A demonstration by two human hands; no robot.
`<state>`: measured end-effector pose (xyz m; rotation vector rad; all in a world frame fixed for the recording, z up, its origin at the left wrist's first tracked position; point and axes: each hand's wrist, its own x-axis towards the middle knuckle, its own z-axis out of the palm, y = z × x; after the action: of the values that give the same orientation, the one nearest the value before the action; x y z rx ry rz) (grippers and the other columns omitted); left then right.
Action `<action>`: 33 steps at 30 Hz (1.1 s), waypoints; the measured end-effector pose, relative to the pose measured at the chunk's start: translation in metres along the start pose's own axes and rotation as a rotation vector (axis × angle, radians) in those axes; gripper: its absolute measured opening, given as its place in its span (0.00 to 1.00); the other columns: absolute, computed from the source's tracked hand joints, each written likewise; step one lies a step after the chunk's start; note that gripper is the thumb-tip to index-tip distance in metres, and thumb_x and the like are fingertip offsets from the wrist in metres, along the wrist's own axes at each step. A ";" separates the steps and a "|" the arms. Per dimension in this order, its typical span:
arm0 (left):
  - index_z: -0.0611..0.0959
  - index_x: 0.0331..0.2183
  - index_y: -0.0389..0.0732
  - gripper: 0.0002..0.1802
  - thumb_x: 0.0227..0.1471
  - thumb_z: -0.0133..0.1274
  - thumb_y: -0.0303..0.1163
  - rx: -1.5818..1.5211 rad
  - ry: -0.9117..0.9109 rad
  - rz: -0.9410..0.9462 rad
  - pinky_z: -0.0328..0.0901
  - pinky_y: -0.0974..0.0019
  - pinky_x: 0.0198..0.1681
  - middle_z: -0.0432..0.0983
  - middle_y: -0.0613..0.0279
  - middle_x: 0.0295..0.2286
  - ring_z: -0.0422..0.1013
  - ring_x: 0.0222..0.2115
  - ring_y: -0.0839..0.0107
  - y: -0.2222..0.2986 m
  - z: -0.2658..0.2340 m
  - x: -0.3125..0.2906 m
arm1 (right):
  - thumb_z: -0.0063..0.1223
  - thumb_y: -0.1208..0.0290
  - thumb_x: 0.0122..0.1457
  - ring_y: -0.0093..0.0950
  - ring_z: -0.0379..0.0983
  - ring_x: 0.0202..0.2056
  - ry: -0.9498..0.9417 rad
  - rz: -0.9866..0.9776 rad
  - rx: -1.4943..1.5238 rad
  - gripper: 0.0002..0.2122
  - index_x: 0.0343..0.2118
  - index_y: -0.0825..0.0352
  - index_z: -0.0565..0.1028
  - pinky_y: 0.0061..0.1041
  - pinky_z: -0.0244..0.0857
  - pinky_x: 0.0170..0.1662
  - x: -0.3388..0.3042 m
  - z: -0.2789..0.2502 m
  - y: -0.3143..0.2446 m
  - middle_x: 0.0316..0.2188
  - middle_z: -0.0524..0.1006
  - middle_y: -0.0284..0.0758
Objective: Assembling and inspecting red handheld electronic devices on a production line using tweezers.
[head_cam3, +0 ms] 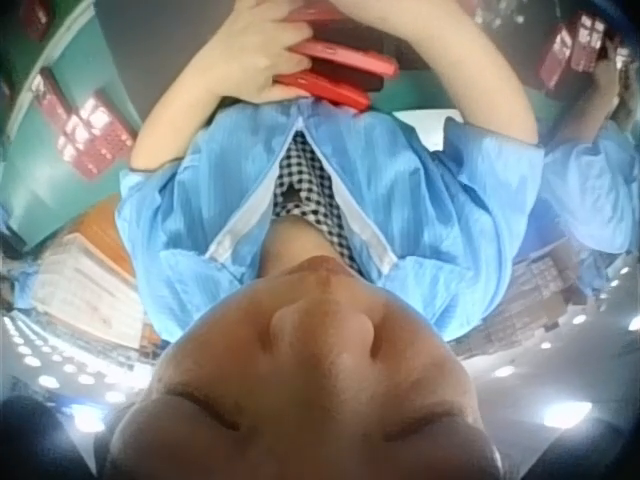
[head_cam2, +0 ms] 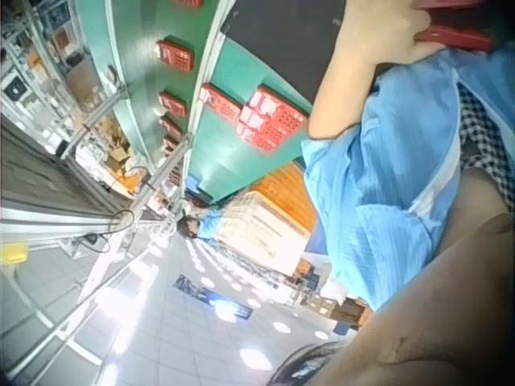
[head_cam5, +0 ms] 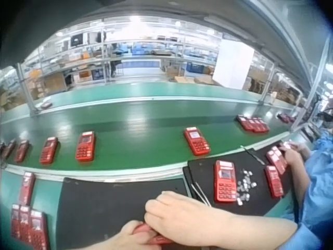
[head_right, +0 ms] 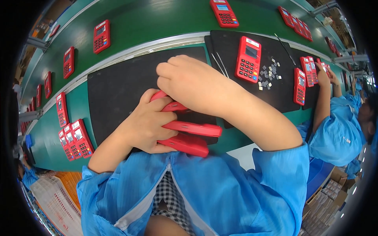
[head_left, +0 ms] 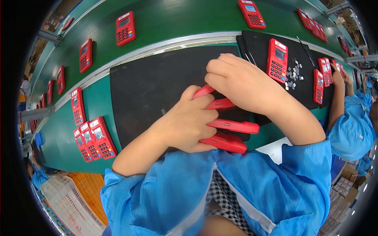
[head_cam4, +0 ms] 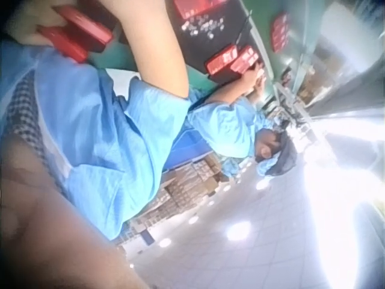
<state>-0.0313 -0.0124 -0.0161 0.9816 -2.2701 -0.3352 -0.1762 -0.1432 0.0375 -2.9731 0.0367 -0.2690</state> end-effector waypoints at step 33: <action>0.79 0.13 0.48 0.14 0.24 0.65 0.44 0.104 0.078 -0.069 0.55 0.53 0.39 0.67 0.67 0.22 0.64 0.36 0.60 0.001 -0.015 -0.023 | 0.46 0.76 0.59 0.29 0.70 0.25 0.320 1.028 0.385 0.04 0.31 0.71 0.69 0.26 0.65 0.30 -0.086 0.008 0.000 0.24 0.71 0.39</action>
<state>-0.0096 0.0052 -0.0145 1.1092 -2.2056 -0.2062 -0.2592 -0.1389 0.0145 -2.1391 1.3042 -0.5079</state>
